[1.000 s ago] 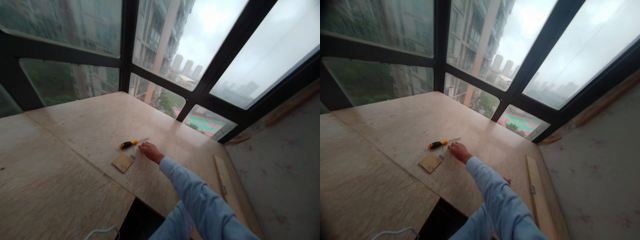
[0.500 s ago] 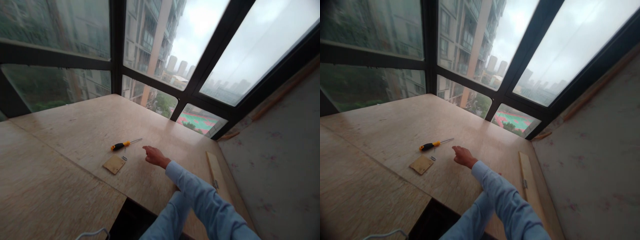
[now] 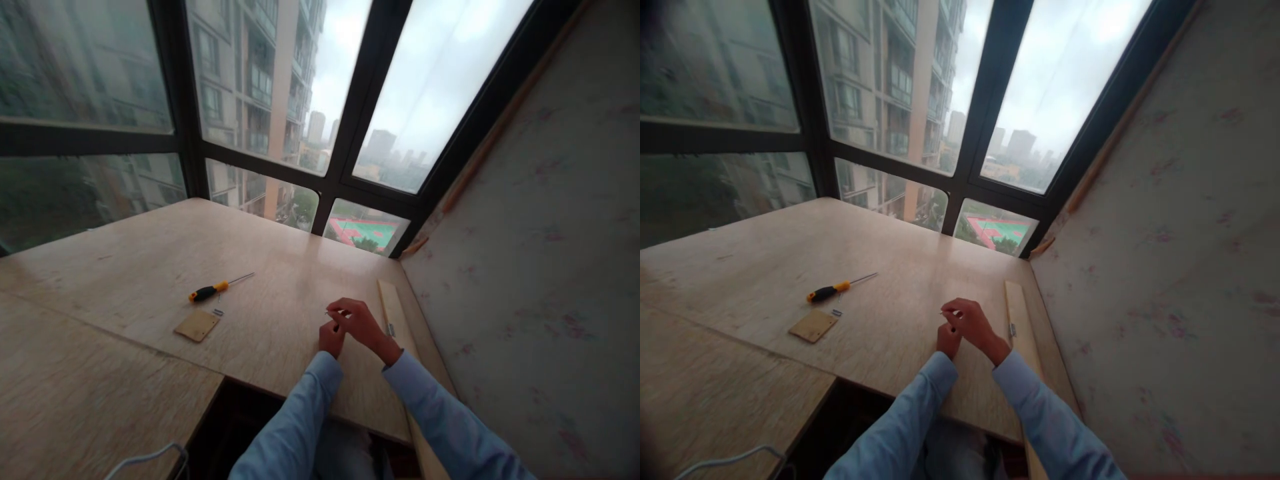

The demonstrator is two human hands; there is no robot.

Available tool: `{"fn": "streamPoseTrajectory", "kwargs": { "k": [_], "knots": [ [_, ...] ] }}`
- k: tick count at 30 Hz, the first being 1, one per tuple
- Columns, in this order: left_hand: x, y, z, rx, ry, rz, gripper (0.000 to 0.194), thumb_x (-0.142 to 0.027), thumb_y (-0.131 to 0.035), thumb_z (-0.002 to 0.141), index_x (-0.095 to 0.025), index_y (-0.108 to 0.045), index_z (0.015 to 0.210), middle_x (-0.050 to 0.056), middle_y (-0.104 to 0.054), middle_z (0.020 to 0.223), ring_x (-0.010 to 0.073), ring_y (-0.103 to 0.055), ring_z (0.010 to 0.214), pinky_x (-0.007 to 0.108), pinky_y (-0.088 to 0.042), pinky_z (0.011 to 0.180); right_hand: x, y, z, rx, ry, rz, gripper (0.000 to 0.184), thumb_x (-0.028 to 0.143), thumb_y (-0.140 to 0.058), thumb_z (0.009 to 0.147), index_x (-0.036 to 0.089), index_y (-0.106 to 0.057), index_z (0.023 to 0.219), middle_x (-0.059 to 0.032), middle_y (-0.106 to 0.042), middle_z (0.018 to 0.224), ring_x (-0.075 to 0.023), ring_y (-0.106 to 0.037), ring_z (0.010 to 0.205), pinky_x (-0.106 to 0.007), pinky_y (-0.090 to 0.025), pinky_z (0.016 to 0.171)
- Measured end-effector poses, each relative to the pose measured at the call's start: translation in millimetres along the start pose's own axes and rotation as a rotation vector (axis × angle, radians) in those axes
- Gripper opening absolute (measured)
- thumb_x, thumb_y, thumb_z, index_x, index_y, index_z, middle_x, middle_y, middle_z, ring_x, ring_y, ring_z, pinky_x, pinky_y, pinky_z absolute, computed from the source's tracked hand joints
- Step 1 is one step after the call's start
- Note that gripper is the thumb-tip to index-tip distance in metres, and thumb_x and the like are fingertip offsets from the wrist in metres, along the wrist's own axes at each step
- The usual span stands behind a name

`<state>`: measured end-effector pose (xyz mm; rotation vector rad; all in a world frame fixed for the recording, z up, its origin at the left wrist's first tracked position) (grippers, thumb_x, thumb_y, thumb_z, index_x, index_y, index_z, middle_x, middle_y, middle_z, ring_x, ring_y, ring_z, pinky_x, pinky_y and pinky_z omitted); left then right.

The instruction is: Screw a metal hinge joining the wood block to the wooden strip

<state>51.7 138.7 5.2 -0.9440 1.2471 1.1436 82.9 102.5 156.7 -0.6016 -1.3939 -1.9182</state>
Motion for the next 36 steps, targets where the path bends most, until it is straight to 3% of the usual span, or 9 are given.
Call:
{"fn": "streamPoseTrajectory", "kwargs": {
  "k": [2, 5, 8, 11, 18, 25, 32, 36],
  "knots": [
    [-0.9, -2.6, -1.3, 0.028, -0.026, 0.014, 0.04, -0.04, -0.054, 0.085, -0.013, -0.063, 0.056, 0.002, -0.061, 0.056, 0.0164, -0.058, 0.06, 0.026, -0.043, 0.06, -26.2, 25.4, -19.4, -0.123, -0.185, 0.257, 0.013, 0.03, -0.074, 0.075, 0.019, -0.076, 0.083, -0.0064, -0.077, 0.084, -0.0195, -0.07, 0.075, -0.031, -0.056, 0.066],
    [-3.2, -3.4, -2.6, 0.03, -0.06, 0.04, 0.045, -0.045, -0.047, 0.084, -0.016, -0.061, 0.054, 0.002, -0.061, 0.054, 0.0147, -0.056, 0.057, 0.025, -0.04, 0.058, -63.5, 41.3, -52.4, -0.245, -0.419, 0.736, 0.022, 0.033, -0.08, 0.071, 0.02, -0.074, 0.088, -0.0041, -0.077, 0.086, -0.018, -0.073, 0.078, -0.025, -0.057, 0.059],
    [-4.1, -3.2, -2.8, 0.019, -0.072, 0.071, 0.049, -0.051, -0.045, 0.084, -0.017, -0.059, 0.052, 0.003, -0.06, 0.054, 0.0151, -0.055, 0.056, 0.025, -0.038, 0.057, -79.7, 40.9, -75.8, -0.234, -0.49, 1.143, 0.02, 0.028, -0.08, 0.073, 0.027, -0.073, 0.092, 0.0017, -0.078, 0.091, -0.0124, -0.074, 0.079, -0.018, -0.056, 0.057],
    [-4.6, -4.1, -2.4, 0.022, -0.076, 0.096, 0.049, -0.052, -0.045, 0.084, -0.017, -0.059, 0.052, 0.003, -0.06, 0.054, 0.0157, -0.056, 0.057, 0.026, -0.038, 0.058, -83.7, 37.0, -90.9, -0.162, -0.508, 1.336, 0.017, 0.025, -0.077, 0.077, 0.028, -0.072, 0.093, 0.0031, -0.078, 0.09, -0.0098, -0.074, 0.074, -0.016, -0.056, 0.056],
    [-5.0, -5.9, -1.5, 0.026, -0.065, 0.155, 0.048, -0.052, -0.046, 0.083, -0.017, -0.061, 0.054, 0.003, -0.061, 0.054, 0.0156, -0.056, 0.056, 0.026, -0.038, 0.057, -80.6, 32.8, -105.5, -0.135, -0.533, 1.453, 0.026, 0.021, -0.08, 0.074, 0.03, -0.07, 0.097, 0.007, -0.076, 0.086, -0.0052, -0.07, 0.071, -0.015, -0.057, 0.067],
    [-4.9, -10.9, -0.4, 0.046, -0.063, 0.234, 0.048, -0.052, -0.046, 0.083, -0.017, -0.06, 0.053, 0.004, -0.063, 0.056, 0.0167, -0.057, 0.057, 0.027, -0.038, 0.057, -99.0, 40.4, -121.6, -0.193, -0.615, 1.541, 0.025, 0.025, -0.08, 0.074, 0.024, -0.071, 0.097, 0.004, -0.073, 0.079, -0.0055, -0.066, 0.062, -0.015, -0.055, 0.061],
    [-4.7, -4.4, -2.5, 0.033, -0.016, 0.232, 0.048, -0.055, -0.048, 0.083, -0.017, -0.064, 0.058, 0.001, -0.057, 0.052, 0.0152, -0.054, 0.053, 0.025, -0.037, 0.053, -131.0, 78.6, -139.2, -0.274, -0.614, 1.348, 0.036, 0.026, -0.079, 0.075, 0.024, -0.068, 0.11, 0.0013, -0.074, 0.085, -0.0079, -0.066, 0.061, -0.019, -0.055, 0.058],
    [-6.4, 1.3, -4.7, 0.004, 0.013, 0.185, 0.049, -0.056, -0.051, 0.082, -0.016, -0.064, 0.057, 0.0, -0.052, 0.048, 0.0136, -0.05, 0.048, 0.024, -0.037, 0.049, -163.8, 111.6, -140.1, -0.393, -0.597, 1.049, 0.029, 0.036, -0.079, 0.074, 0.023, -0.069, 0.098, -0.0025, -0.076, 0.09, -0.0123, -0.069, 0.066, -0.025, -0.055, 0.062]
  ]
}}
Point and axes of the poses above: each hand's wrist, its own z-axis towards the middle knuckle, its own y-axis out of the back of the hand, x = y × z, the point moved 10 cm from there along z, towards the middle knuckle
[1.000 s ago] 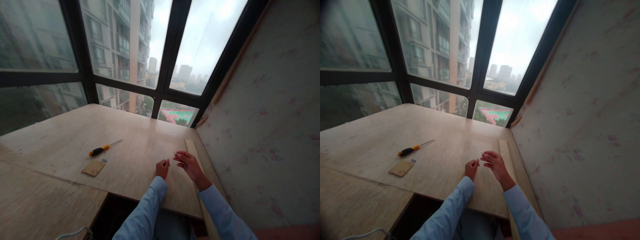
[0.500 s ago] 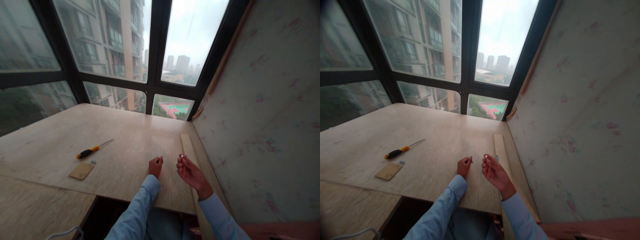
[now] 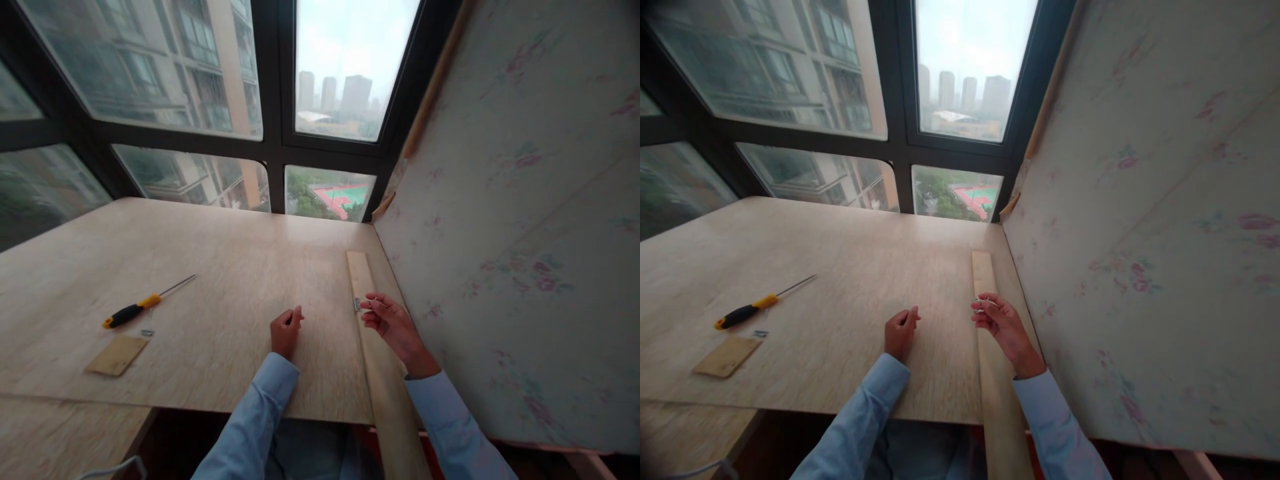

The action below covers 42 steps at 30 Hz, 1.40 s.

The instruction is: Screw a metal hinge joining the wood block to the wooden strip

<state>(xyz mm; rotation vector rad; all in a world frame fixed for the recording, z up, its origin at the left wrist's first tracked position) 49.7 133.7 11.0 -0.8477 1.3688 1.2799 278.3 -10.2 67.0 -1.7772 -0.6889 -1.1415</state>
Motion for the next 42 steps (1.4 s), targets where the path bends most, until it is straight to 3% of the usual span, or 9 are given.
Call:
{"fn": "streamPoseTrajectory", "kwargs": {
  "k": [4, 9, 13, 19, 23, 30, 36, 42],
  "knots": [
    [3.6, -0.6, -2.9, 0.021, 0.058, -0.057, 0.049, -0.057, -0.053, 0.082, -0.016, -0.064, 0.059, -0.001, -0.049, 0.048, 0.0116, -0.046, 0.044, 0.023, -0.035, 0.045, 16.7, 26.7, 28.5, -0.122, 0.204, -0.398, 0.031, 0.048, -0.073, 0.075, 0.02, -0.072, 0.087, -0.0072, -0.076, 0.092, -0.0183, -0.069, 0.076, -0.031, -0.053, 0.067],
    [9.6, -1.9, -7.2, 0.043, 0.103, -0.095, 0.047, -0.056, -0.054, 0.084, -0.015, -0.065, 0.062, -0.002, -0.049, 0.05, 0.0109, -0.045, 0.044, 0.021, -0.035, 0.043, 21.9, 32.1, 58.7, -0.167, 0.411, -0.804, 0.029, 0.047, -0.067, 0.077, 0.02, -0.074, 0.083, -0.0081, -0.073, 0.089, -0.0208, -0.065, 0.081, -0.032, -0.049, 0.067],
    [11.3, -1.5, -10.1, 0.053, 0.119, -0.075, 0.046, -0.054, -0.055, 0.085, -0.015, -0.066, 0.063, -0.001, -0.05, 0.051, 0.0108, -0.046, 0.044, 0.021, -0.035, 0.042, 11.6, 33.5, 71.8, -0.11, 0.424, -0.854, 0.027, 0.042, -0.062, 0.08, 0.02, -0.074, 0.087, -0.0086, -0.073, 0.092, -0.0215, -0.066, 0.085, -0.033, -0.05, 0.069],
    [10.4, -1.4, -10.7, 0.071, 0.126, -0.052, 0.045, -0.053, -0.055, 0.085, -0.016, -0.067, 0.063, -0.001, -0.052, 0.051, 0.0112, -0.047, 0.044, 0.021, -0.037, 0.043, 5.1, 55.4, 69.5, -0.211, 0.392, -0.817, 0.033, 0.041, -0.062, 0.082, 0.019, -0.068, 0.106, -0.008, -0.074, 0.091, -0.0205, -0.068, 0.08, -0.033, -0.052, 0.069],
    [8.8, -3.7, -9.8, 0.1, 0.108, -0.016, 0.045, -0.052, -0.055, 0.086, -0.015, -0.068, 0.065, 0.0, -0.053, 0.052, 0.0116, -0.049, 0.046, 0.021, -0.039, 0.045, 8.8, 55.4, 63.3, -0.258, 0.436, -0.942, 0.029, 0.046, -0.062, 0.083, 0.019, -0.069, 0.092, -0.007, -0.075, 0.086, -0.0207, -0.068, 0.075, -0.031, -0.051, 0.064],
    [1.5, -7.0, -9.3, 0.144, 0.044, 0.076, 0.045, -0.049, -0.052, 0.089, -0.015, -0.067, 0.063, 0.001, -0.055, 0.052, 0.0127, -0.053, 0.049, 0.022, -0.041, 0.05, 8.0, 40.3, 56.2, -0.115, 0.625, -1.132, 0.026, 0.038, -0.054, 0.092, 0.025, -0.076, 0.093, -0.0062, -0.078, 0.094, -0.023, -0.072, 0.088, -0.04, -0.057, 0.082],
    [-1.3, -9.1, -9.0, 0.158, -0.002, 0.11, 0.045, -0.048, -0.051, 0.09, -0.015, -0.068, 0.065, 0.002, -0.058, 0.055, 0.0133, -0.055, 0.052, 0.023, -0.041, 0.051, 10.7, 33.2, 49.1, -0.045, 0.724, -1.176, 0.026, 0.028, -0.051, 0.095, 0.026, -0.075, 0.104, -0.0059, -0.077, 0.098, -0.021, -0.072, 0.089, -0.037, -0.059, 0.08],
    [-1.8, -9.8, -8.9, 0.156, -0.021, 0.119, 0.045, -0.048, -0.051, 0.09, -0.015, -0.069, 0.066, 0.001, -0.057, 0.054, 0.0132, -0.055, 0.052, 0.022, -0.04, 0.051, 5.0, 26.1, 51.2, 0.019, 0.717, -1.212, 0.028, 0.021, -0.05, 0.094, 0.026, -0.075, 0.104, -0.0066, -0.077, 0.098, -0.0205, -0.071, 0.089, -0.036, -0.059, 0.08]
  ]
}}
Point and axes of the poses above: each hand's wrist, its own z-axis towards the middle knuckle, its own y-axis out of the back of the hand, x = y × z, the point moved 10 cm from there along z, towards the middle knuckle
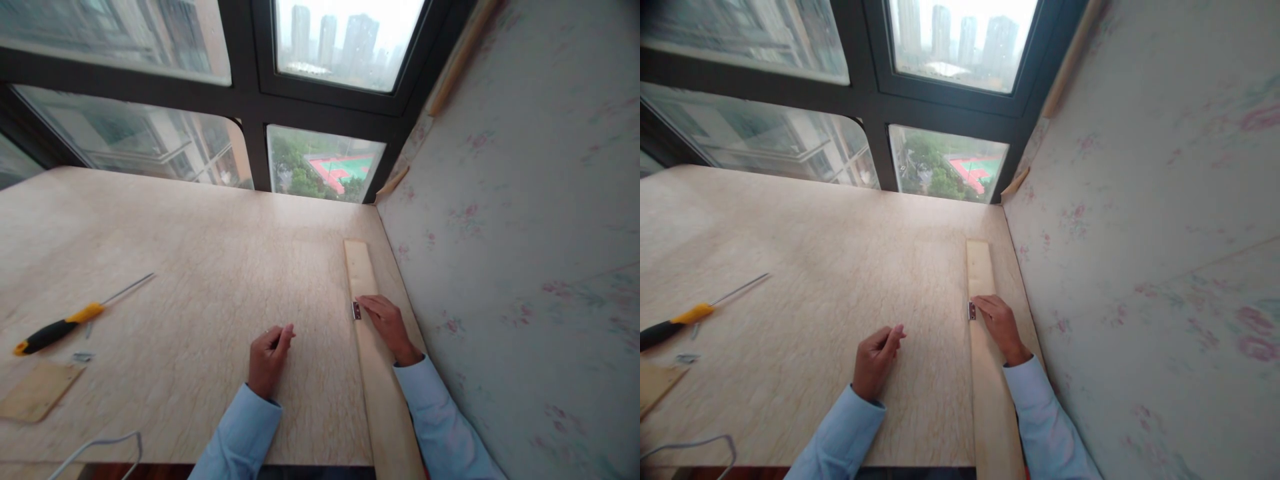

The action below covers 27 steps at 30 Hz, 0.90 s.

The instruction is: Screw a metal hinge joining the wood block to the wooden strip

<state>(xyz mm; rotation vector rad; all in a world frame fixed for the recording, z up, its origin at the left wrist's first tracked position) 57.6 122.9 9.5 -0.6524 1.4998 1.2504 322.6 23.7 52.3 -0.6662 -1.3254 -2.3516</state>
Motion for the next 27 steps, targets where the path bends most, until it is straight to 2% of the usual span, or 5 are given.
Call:
{"fn": "streamPoseTrajectory", "kwargs": {
  "k": [4, 12, 20, 27],
  "knots": [
    [0.1, -1.1, -0.1, 0.008, -0.003, 0.001, 0.043, -0.046, -0.051, 0.09, -0.015, -0.069, 0.065, 0.001, -0.058, 0.055, 0.0129, -0.055, 0.052, 0.022, -0.041, 0.052, -1.6, -1.2, 0.8, -0.011, 0.01, 0.001, 0.028, 0.02, -0.049, 0.094, 0.024, -0.075, 0.103, -0.0074, -0.077, 0.097, -0.0208, -0.071, 0.09, -0.037, -0.058, 0.081],
    [-0.7, -1.0, -1.0, 0.003, -0.013, -0.005, 0.042, -0.046, -0.052, 0.09, -0.015, -0.069, 0.067, 0.001, -0.059, 0.056, 0.0129, -0.055, 0.052, 0.022, -0.04, 0.051, 6.4, -7.2, 2.4, 0.054, 0.058, -0.02, 0.031, 0.018, -0.048, 0.094, 0.025, -0.074, 0.108, -0.0075, -0.075, 0.099, -0.0219, -0.068, 0.092, -0.038, -0.057, 0.082],
    [-0.5, -1.7, -1.0, 0.005, -0.03, -0.008, 0.041, -0.045, -0.052, 0.091, -0.015, -0.069, 0.068, 0.002, -0.058, 0.057, 0.0129, -0.055, 0.054, 0.022, -0.04, 0.051, -3.6, -7.4, 0.9, 0.055, -0.028, 0.016, 0.03, 0.025, -0.048, 0.096, 0.025, -0.071, 0.114, -0.0083, -0.075, 0.104, -0.023, -0.068, 0.098, -0.041, -0.055, 0.088],
    [-5.6, -2.0, -2.0, 0.01, -0.038, -0.01, 0.041, -0.045, -0.051, 0.091, -0.015, -0.069, 0.068, 0.002, -0.06, 0.057, 0.013, -0.055, 0.054, 0.021, -0.04, 0.051, -7.2, -5.8, -0.2, 0.028, -0.056, 0.026, 0.027, 0.03, -0.049, 0.096, 0.023, -0.074, 0.102, -0.008, -0.075, 0.098, -0.0229, -0.068, 0.093, -0.041, -0.055, 0.085]
  ]
}}
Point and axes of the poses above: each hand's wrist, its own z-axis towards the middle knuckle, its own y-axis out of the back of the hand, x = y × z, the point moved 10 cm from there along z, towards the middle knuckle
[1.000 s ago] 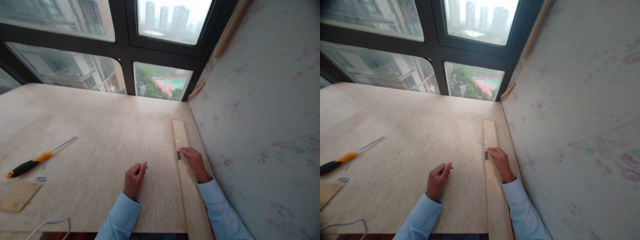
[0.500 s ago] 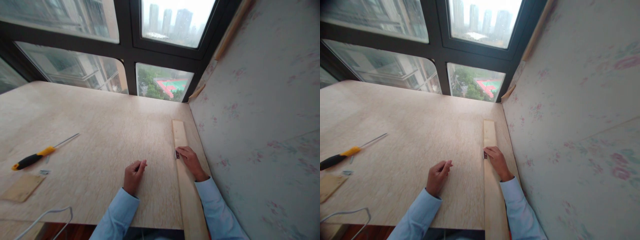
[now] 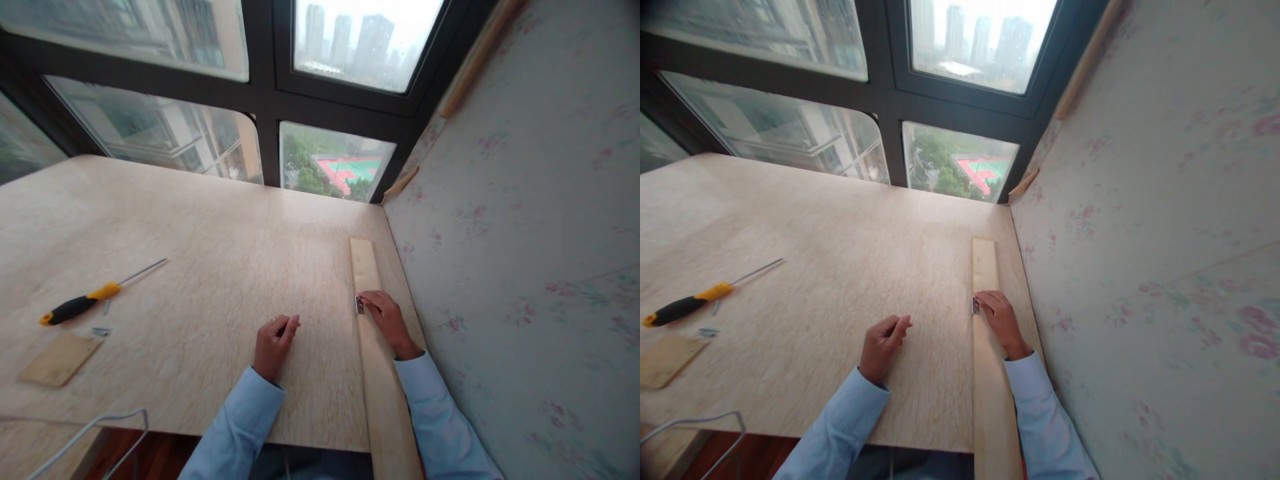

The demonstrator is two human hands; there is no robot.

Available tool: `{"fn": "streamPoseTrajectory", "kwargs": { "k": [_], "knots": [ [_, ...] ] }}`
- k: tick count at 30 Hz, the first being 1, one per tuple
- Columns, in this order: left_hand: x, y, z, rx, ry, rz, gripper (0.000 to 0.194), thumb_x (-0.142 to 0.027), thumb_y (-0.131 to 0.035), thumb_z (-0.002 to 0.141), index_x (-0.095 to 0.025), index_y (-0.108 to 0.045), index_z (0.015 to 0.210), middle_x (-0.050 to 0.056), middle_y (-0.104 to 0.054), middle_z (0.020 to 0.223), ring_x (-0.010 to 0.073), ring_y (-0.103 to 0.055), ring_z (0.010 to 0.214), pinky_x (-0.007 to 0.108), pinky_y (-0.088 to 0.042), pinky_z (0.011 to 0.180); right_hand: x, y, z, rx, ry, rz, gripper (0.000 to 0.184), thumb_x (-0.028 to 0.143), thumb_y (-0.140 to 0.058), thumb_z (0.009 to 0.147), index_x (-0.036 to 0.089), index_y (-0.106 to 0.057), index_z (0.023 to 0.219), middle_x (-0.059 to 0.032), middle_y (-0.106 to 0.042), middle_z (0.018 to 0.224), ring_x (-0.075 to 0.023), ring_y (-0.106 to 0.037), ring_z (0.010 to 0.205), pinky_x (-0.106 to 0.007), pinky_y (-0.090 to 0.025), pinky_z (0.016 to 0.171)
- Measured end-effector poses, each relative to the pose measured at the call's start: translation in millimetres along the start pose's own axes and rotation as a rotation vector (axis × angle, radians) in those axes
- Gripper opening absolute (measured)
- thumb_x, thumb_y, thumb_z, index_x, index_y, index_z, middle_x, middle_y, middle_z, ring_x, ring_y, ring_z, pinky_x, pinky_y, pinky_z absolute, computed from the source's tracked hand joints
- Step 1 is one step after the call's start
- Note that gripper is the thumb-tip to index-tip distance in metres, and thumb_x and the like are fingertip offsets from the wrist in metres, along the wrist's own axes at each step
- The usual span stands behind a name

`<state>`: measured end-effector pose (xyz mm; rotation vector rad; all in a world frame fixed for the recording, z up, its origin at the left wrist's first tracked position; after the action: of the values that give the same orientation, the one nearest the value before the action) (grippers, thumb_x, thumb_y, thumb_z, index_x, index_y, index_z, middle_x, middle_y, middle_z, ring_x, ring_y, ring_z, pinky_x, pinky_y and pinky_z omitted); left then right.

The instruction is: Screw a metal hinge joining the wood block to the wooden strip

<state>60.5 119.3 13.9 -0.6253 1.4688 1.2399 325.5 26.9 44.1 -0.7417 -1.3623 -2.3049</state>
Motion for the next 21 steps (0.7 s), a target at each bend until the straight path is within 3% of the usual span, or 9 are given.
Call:
{"fn": "streamPoseTrajectory", "kwargs": {
  "k": [10, 17, 21],
  "knots": [
    [-4.0, -2.0, 0.8, -0.004, -0.029, 0.013, 0.045, -0.046, -0.048, 0.091, -0.016, -0.068, 0.065, 0.002, -0.059, 0.055, 0.0138, -0.055, 0.055, 0.023, -0.039, 0.054, -1.7, 3.6, 0.4, -0.035, -0.074, 0.041, 0.025, 0.042, -0.058, 0.09, 0.022, -0.074, 0.093, -0.0086, -0.075, 0.093, -0.0243, -0.069, 0.089, -0.042, -0.055, 0.085],
    [0.7, -8.6, -0.6, -0.013, -0.035, 0.042, 0.047, -0.045, -0.045, 0.092, -0.015, -0.064, 0.061, 0.004, -0.06, 0.058, 0.0145, -0.054, 0.058, 0.026, -0.035, 0.057, -24.8, 5.0, -4.4, -0.001, -0.299, 0.148, 0.039, 0.053, -0.063, 0.08, 0.019, -0.073, 0.096, -0.0108, -0.076, 0.098, -0.0246, -0.071, 0.087, -0.039, -0.058, 0.078],
    [4.1, -12.5, -1.3, -0.001, -0.025, 0.057, 0.047, -0.044, -0.044, 0.093, -0.016, -0.061, 0.058, 0.004, -0.059, 0.058, 0.0141, -0.051, 0.057, 0.027, -0.033, 0.058, -24.9, 10.4, 4.4, 0.027, -0.326, 0.101, 0.046, 0.057, -0.064, 0.074, 0.019, -0.073, 0.099, -0.0106, -0.076, 0.092, -0.0249, -0.072, 0.075, -0.038, -0.059, 0.069]
  ]
}}
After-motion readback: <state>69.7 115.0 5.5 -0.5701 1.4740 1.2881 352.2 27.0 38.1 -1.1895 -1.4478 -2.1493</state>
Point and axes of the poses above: each hand's wrist, its own z-axis towards the middle knuckle, its own y-axis out of the back of the hand, x = y × z, the point moved 10 cm from there along z, towards the middle knuckle
